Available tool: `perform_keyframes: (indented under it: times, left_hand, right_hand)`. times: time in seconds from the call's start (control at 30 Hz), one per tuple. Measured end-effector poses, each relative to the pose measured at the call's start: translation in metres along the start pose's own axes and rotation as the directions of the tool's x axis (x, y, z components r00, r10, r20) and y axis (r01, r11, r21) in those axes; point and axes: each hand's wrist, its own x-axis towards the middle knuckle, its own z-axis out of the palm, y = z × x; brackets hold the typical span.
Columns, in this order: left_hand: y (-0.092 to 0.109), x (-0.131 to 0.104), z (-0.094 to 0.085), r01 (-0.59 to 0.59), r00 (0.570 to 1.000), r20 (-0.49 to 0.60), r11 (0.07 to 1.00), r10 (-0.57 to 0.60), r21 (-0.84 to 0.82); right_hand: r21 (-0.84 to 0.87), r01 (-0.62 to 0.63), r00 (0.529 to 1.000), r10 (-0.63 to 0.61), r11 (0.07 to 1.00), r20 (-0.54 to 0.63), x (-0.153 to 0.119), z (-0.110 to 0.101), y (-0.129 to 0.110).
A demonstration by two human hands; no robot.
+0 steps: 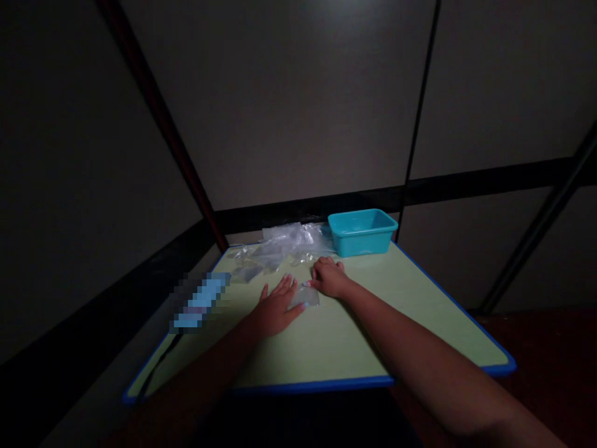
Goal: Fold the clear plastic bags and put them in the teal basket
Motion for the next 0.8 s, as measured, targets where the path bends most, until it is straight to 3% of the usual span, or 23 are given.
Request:
perform_keyframes:
  times: [0.27, 0.53, 0.7, 0.8]
  left_hand:
    - [-0.002, -0.003, -0.004, -0.039, 0.999, 0.024, 0.997, 0.04, -0.071]
    - [-0.005, 0.0, 0.001, -0.055, 0.998, 0.024, 0.998, 0.056, -0.025]
    - [-0.005, 0.002, 0.005, -0.036, 0.999, 0.006, 0.999, 0.036, 0.021]
    - [-0.006, 0.003, 0.007, -0.037, 0.999, -0.005, 0.998, 0.038, 0.042]
  right_hand:
    - [0.021, 0.018, 1.0, -0.017, 1.0, -0.022, 0.001, 0.001, 0.002]
    - [0.289, -0.038, 0.999, 0.033, 0.957, 0.022, 0.004, 0.007, 0.002]
    - [0.08, -0.205, 0.979, 0.205, 0.976, 0.003, 0.003, -0.002, -0.002]
    - [-0.036, -0.222, 0.974, 0.223, 0.974, 0.034, 0.0, -0.01, -0.005]
